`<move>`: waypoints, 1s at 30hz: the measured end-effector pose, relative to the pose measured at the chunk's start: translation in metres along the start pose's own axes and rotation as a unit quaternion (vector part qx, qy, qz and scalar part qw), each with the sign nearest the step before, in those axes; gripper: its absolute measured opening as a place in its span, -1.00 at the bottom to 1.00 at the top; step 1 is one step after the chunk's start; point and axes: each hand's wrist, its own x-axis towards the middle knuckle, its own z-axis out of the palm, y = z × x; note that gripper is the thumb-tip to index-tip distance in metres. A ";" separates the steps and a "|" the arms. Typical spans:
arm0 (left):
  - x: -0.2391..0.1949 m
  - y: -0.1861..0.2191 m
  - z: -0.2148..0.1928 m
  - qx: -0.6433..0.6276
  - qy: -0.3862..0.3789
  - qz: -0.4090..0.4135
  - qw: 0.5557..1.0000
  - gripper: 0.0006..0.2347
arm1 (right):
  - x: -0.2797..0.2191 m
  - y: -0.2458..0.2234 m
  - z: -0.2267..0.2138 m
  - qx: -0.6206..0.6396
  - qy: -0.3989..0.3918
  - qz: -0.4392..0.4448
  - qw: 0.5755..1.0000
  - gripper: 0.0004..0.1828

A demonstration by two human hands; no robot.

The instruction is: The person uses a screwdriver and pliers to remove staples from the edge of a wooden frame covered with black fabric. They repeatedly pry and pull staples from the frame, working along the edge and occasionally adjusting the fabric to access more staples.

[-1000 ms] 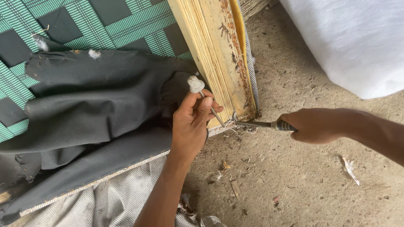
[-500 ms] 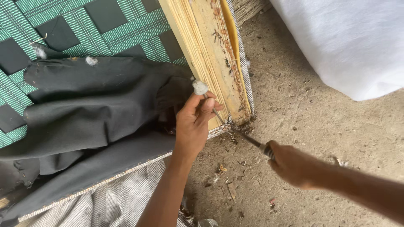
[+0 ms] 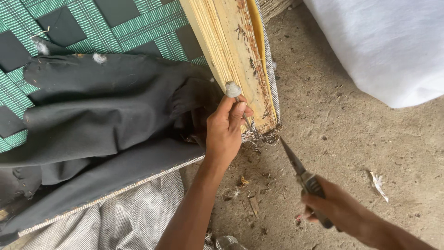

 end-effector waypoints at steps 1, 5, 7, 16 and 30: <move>0.003 0.001 0.000 0.000 -0.002 0.001 1.000 -0.83 | -0.003 -0.004 -0.010 -0.002 0.007 -0.017 1.000 -0.64; 0.017 0.000 -0.001 0.010 -0.038 0.048 0.998 -0.85 | -0.018 -0.046 -0.041 -0.030 -0.031 -0.260 0.965 -0.49; 0.020 -0.001 0.003 0.028 -0.048 0.066 0.996 -0.86 | -0.029 -0.080 -0.049 -0.106 -0.001 -0.299 0.948 -0.19; 0.011 0.005 0.009 0.092 -0.007 0.047 0.995 -0.81 | -0.083 -0.221 -0.040 -0.329 0.283 -0.617 0.657 -0.23; 0.014 0.015 0.005 0.122 -0.011 -0.013 0.992 -0.81 | -0.055 -0.267 -0.045 -0.342 0.329 -0.535 0.699 -0.48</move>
